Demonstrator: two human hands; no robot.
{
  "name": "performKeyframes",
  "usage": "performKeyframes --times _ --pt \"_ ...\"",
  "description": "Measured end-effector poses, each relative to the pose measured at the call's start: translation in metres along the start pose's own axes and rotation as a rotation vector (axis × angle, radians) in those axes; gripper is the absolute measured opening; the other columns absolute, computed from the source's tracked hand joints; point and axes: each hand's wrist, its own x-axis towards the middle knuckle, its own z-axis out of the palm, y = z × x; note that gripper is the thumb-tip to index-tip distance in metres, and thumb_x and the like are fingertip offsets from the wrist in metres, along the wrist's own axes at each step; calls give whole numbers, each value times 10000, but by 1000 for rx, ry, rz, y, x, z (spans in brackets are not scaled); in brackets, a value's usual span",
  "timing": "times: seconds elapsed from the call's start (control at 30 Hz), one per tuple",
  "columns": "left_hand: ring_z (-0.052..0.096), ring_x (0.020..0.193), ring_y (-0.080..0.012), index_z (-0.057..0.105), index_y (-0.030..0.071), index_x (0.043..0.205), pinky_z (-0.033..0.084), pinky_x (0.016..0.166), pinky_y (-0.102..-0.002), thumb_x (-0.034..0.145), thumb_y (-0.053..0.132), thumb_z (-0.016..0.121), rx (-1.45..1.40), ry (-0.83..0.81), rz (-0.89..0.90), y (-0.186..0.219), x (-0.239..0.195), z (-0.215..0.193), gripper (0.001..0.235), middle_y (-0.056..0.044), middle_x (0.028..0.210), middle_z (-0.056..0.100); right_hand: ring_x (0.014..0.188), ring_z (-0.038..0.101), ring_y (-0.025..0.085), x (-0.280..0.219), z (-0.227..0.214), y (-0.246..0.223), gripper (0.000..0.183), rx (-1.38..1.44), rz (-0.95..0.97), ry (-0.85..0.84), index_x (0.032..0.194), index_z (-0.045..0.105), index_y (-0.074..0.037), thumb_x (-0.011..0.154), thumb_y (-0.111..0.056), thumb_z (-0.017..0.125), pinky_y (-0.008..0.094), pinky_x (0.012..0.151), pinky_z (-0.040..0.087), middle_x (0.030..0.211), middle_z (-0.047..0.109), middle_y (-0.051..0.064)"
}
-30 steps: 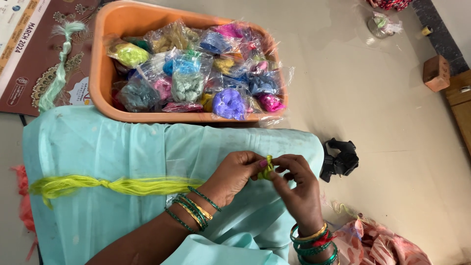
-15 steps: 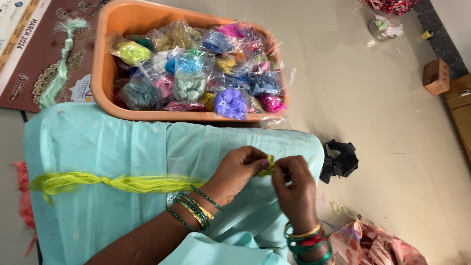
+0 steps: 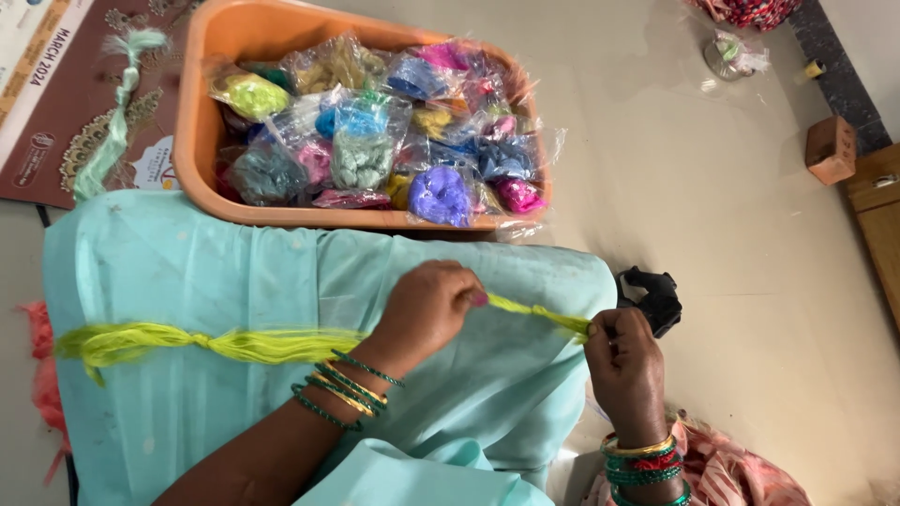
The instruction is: The person manually packages small bundles of colorful yarn into plastic bags and ties them.
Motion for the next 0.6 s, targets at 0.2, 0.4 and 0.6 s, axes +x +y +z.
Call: performKeyframes --times 0.2,0.4,0.6 --pt "665 833 -365 705 93 880 507 723 -489 890 192 720 -31 -167 94 34 -12 1 101 -121 856 682 1048 619 296 16 -2 -87 422 -78 -436 -121 1228 588 2 835 -68 726 371 877 487 1203 626 210" --pt "683 829 -334 699 90 939 524 719 -449 875 238 743 -136 -225 133 42 1 -35 167 -109 870 696 974 654 162 25 8 -71 416 246 -144 -544 1314 608 -23 907 -76 676 319 851 526 1085 732 95" --pt "715 765 -226 723 82 972 549 701 -374 882 228 746 -243 -389 -51 8 -1 -76 174 -73 840 715 810 664 143 42 -33 -57 267 156 26 -556 1192 704 6 941 -25 620 296 713 554 890 719 80"
